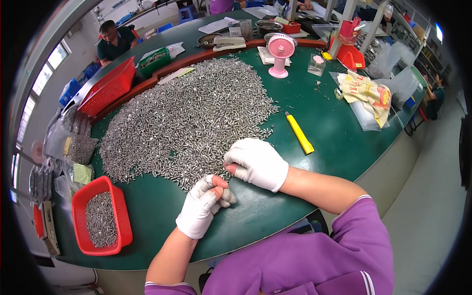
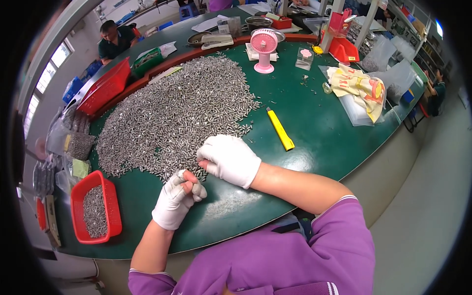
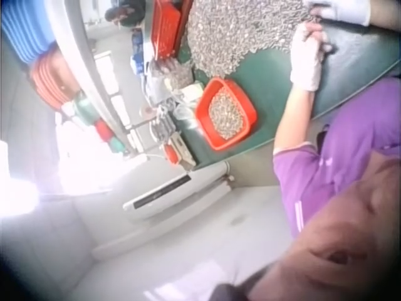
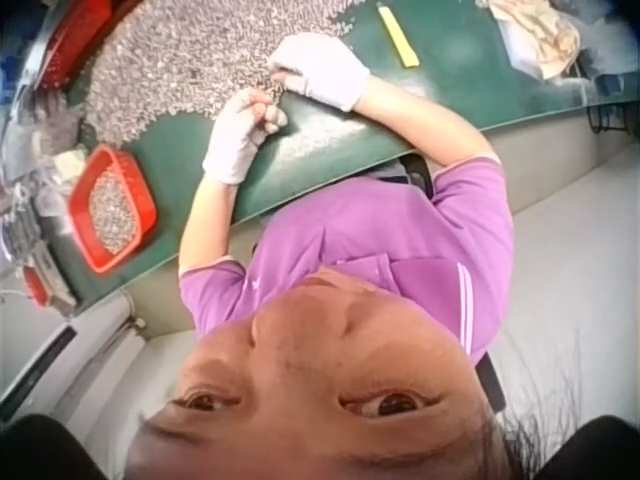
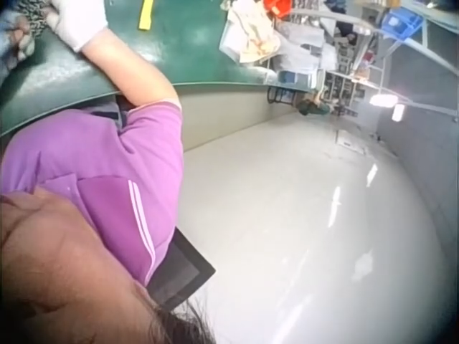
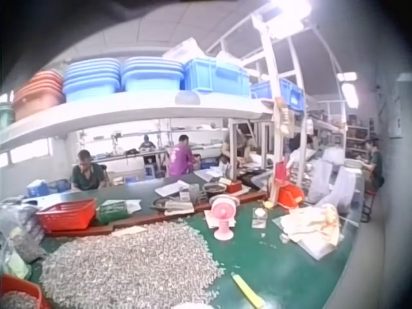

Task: Sorting and inspecting small metal components on a workbench in a factory setting.

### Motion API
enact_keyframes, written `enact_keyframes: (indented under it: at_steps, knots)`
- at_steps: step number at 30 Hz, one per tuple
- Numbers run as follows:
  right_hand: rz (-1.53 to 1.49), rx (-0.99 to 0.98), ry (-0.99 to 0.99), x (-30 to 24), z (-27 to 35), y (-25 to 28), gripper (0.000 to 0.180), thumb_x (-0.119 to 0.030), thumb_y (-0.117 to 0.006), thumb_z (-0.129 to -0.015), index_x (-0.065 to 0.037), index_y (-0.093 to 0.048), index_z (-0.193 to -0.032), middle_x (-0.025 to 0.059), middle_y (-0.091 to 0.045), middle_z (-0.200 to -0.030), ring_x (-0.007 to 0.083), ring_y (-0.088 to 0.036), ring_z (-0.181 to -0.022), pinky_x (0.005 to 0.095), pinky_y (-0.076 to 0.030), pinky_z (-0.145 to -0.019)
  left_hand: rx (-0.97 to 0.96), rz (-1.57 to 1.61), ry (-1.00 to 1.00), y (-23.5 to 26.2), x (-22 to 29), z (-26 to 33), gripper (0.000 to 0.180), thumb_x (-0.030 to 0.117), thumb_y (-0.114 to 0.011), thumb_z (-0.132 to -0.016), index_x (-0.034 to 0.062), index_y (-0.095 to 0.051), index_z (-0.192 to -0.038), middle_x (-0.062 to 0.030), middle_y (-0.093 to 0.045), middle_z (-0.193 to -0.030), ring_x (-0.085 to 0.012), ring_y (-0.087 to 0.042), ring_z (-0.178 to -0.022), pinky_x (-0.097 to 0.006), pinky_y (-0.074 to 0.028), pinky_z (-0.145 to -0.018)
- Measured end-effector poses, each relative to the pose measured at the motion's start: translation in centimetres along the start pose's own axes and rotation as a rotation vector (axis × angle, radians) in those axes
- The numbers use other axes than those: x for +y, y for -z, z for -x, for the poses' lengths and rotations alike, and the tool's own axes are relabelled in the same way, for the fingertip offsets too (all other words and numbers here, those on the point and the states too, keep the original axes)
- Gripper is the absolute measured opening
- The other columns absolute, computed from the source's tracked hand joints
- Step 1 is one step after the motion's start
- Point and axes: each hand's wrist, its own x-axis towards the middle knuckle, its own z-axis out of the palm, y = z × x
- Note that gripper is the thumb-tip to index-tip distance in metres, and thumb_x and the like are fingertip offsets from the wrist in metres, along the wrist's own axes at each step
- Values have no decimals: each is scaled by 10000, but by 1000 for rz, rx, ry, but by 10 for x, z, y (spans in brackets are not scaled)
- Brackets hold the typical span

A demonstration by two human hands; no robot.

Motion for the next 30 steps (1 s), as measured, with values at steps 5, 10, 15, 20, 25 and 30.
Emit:
enact_keyframes:
  at_steps: [5,10,15,20,25,30]
  knots:
    - [-198,-25,-50,-7,4,3,134,-123,-664,-753,-80,-597,-860,78,-616,-845,299,-601,-802,392,-487,-708,-20,-1,80,-3,0,-1,137,225,-543,-928,98,-556,-980,-41,-637,-820,-75,-513,-690,-193,-386,-622]
    - [-267,-57,-48,-16,4,10,147,-101,-657,-743,-72,-603,-876,90,-621,-841,308,-608,-798,400,-494,-716,-29,-39,95,-1,-1,0,123,223,-541,-932,106,-550,-969,-41,-640,-814,-75,-514,-684,-187,-374,-605]
    - [-248,28,11,-11,7,3,167,-99,-650,-766,-83,-631,-932,93,-633,-862,310,-621,-811,397,-504,-709,-53,33,45,-3,-4,-2,91,159,-539,-934,83,-550,-983,-62,-632,-837,-111,-547,-733,-220,-419,-672]
    - [-346,-34,-24,-16,5,10,148,-90,-651,-784,-84,-642,-931,95,-641,-868,301,-629,-815,377,-512,-708,-52,73,47,0,-4,-1,109,141,-545,-937,64,-563,-1012,-75,-624,-857,-139,-575,-789,-249,-447,-730]
    - [-536,-66,-79,-13,9,10,121,-84,-685,-785,-76,-650,-901,91,-643,-886,271,-641,-805,341,-518,-720,-6,26,106,-4,-1,1,140,183,-575,-936,69,-573,-1018,-56,-633,-857,-135,-606,-804,-234,-460,-715]
    - [-766,-41,-101,-12,10,10,190,-222,-746,-789,-74,-663,-876,75,-644,-973,215,-627,-894,329,-505,-789,17,51,147,-8,3,1,173,190,-589,-926,64,-569,-1044,-50,-639,-870,-122,-616,-809,-215,-459,-695]
